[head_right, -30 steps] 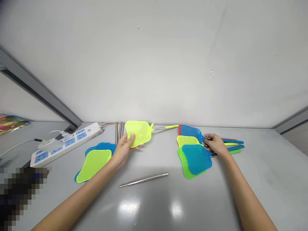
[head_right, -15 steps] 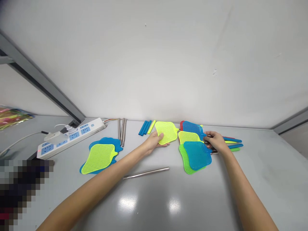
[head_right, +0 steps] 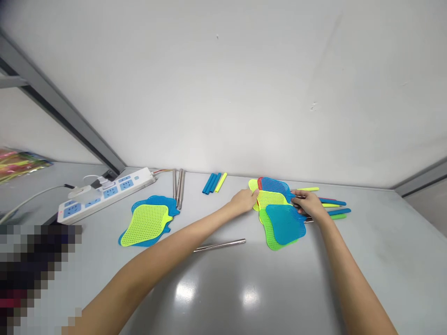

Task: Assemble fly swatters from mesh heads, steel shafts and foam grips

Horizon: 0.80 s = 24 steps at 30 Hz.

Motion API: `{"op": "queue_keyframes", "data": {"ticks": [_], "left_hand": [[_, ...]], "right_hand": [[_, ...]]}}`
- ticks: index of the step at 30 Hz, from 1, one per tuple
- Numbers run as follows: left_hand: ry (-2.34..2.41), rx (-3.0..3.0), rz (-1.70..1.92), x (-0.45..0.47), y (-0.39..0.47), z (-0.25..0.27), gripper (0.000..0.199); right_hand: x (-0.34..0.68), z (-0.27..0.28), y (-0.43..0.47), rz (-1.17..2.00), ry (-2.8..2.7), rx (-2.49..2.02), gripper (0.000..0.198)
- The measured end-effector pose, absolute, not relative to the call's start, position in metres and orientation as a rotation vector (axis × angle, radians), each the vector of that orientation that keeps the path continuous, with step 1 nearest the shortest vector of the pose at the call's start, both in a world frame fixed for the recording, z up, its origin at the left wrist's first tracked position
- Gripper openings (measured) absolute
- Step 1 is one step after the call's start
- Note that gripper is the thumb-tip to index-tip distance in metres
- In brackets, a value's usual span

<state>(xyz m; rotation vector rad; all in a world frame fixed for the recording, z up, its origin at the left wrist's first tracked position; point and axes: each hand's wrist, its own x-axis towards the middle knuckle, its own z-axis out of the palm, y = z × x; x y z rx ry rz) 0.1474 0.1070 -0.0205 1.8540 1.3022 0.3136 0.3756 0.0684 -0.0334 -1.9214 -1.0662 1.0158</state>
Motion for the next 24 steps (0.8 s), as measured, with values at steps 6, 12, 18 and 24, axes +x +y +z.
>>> {"op": "queue_keyframes", "data": {"ticks": [6, 12, 18, 24], "left_hand": [[1.487, 2.064, 0.224, 0.141, 0.102, -0.008, 0.048], [1.425, 2.249, 0.169, 0.101, 0.079, 0.008, 0.049], [1.45, 2.338, 0.174, 0.042, 0.06, 0.015, 0.039], [1.19, 2.443, 0.007, 0.005, 0.024, 0.023, 0.036]], "right_hand": [[0.375, -0.033, 0.065, 1.041, -1.055, -1.894, 0.035], [0.373, -0.021, 0.058, 1.012, -1.022, -1.867, 0.027], [0.368, -0.008, 0.055, 0.74, -0.947, -1.871, 0.026], [0.318, 0.002, 0.039, 0.887, -1.089, -1.624, 0.031]]}}
